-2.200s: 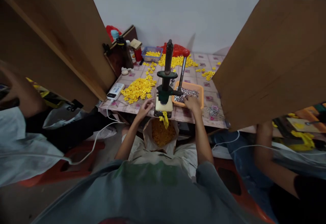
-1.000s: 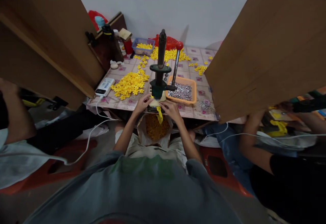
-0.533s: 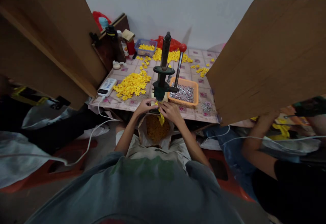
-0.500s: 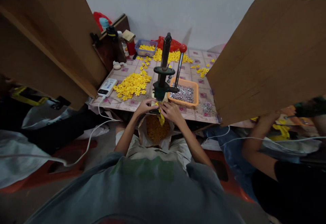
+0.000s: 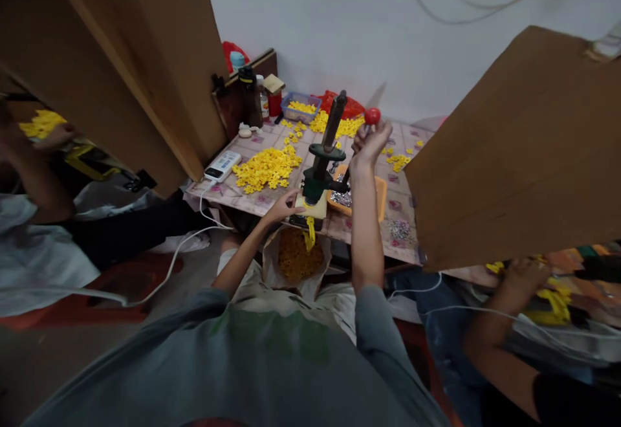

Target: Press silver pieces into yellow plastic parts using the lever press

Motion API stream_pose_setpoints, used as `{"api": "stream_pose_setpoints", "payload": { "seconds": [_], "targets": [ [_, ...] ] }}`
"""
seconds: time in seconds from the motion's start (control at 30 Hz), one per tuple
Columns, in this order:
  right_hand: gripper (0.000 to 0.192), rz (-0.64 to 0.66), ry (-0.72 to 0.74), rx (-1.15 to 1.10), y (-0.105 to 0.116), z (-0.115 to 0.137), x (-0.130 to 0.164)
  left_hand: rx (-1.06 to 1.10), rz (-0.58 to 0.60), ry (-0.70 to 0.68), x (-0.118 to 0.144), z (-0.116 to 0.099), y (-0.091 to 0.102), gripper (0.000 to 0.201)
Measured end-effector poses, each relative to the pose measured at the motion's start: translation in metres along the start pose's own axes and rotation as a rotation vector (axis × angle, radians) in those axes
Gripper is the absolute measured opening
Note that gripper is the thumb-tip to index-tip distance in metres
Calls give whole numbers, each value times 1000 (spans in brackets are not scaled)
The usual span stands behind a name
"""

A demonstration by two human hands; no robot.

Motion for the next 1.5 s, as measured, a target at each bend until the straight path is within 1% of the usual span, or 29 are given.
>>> {"api": "stream_pose_setpoints", "payload": {
  "seconds": [0.07, 0.13, 0.17, 0.2, 0.23, 0.27, 0.3, 0.37, 0.4, 0.47, 0.53, 0.6, 0.63, 0.7, 0.73, 0.77, 0.83, 0.93, 1.0, 1.03, 1.1, 1.17, 1.23, 1.3, 1.33, 1.37, 1.5],
  "targets": [
    [92, -35, 156, -32, 23, 24, 68, -9, -26, 6, 0, 1, 2, 82],
    [86, -29, 248, -28, 48, 39, 132, -44, -121, -15, 0, 1, 10, 74],
    [85, 18, 262, -11, 53, 42, 154, -72, -189, -31, 0, 0, 17, 69],
    [85, 67, 269, 12, 56, 44, 167, -108, -261, -45, 1, 0, 24, 65],
    [85, 101, 275, 34, 57, 45, 171, -150, -327, -58, 1, -1, 31, 61],
    [85, 124, 285, 61, 57, 44, 166, -197, -378, -68, 2, -1, 37, 59],
    [84, 141, 295, 105, 57, 40, 155, -246, -414, -77, 2, -2, 42, 56],
    [79, 171, 292, 295, 58, 22, 124, -362, -457, -89, 2, -4, 51, 51],
    [76, 195, 262, 448, 60, 5, 109, -432, -469, -83, 2, -6, 55, 49],
    [71, 267, 115, 816, 71, -41, 92, -598, -471, -42, -1, -9, 60, 45],
    [66, 358, -101, 1124, 90, -90, 93, -769, -439, 18, -6, -12, 61, 43],
    [60, 536, -278, 1280, 99, -129, 108, -893, -388, 57, -11, -14, 59, 38],
    [56, 644, -319, 1304, 98, -143, 115, -926, -365, 65, -13, -16, 58, 35],
    [50, 831, -318, 1250, 89, -158, 125, -925, -337, 60, -17, -18, 57, 31],
    [46, 886, -302, 1190, 84, -162, 126, -894, -337, 55, -18, -18, 57, 30],
    [43, 910, -291, 1124, 81, -164, 124, -842, -348, 52, -19, -18, 58, 30],
    [35, 908, -288, 1008, 80, -167, 118, -668, -394, 62, -20, -12, 60, 34],
    [21, 858, -285, 913, 85, -172, 110, -225, -508, 122, -17, 10, 61, 46],
    [15, 807, -269, 864, 89, -172, 106, 51, -530, 161, -15, 27, 54, 57],
    [15, 763, -259, 828, 93, -170, 103, 126, -506, 166, -15, 32, 48, 62],
    [19, 641, -235, 736, 102, -163, 97, 154, -427, 142, -15, 33, 37, 69],
    [23, 486, -203, 634, 113, -155, 91, 95, -370, 96, -16, 28, 30, 72],
    [25, 333, -176, 550, 124, -149, 88, 35, -348, 52, -15, 20, 28, 72],
    [27, 254, -164, 519, 129, -147, 88, 10, -340, 27, -16, 16, 26, 72],
    [28, 253, -164, 531, 128, -147, 90, 9, -337, 23, -16, 15, 25, 72],
    [28, 291, -169, 577, 124, -149, 91, 10, -334, 25, -16, 15, 24, 71],
    [22, 596, -254, 864, 103, -169, 99, -10, -337, 40, -15, 17, 25, 66]
  ]
}}
Point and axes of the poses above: each hand's wrist, its own x-axis away from the middle knuckle, its own y-axis out of the back of the hand, z = x × y, the point moved 10 cm from there along -x, towards the middle knuckle, and after that the axes turned 3 degrees about y, right-handed, at the moved point
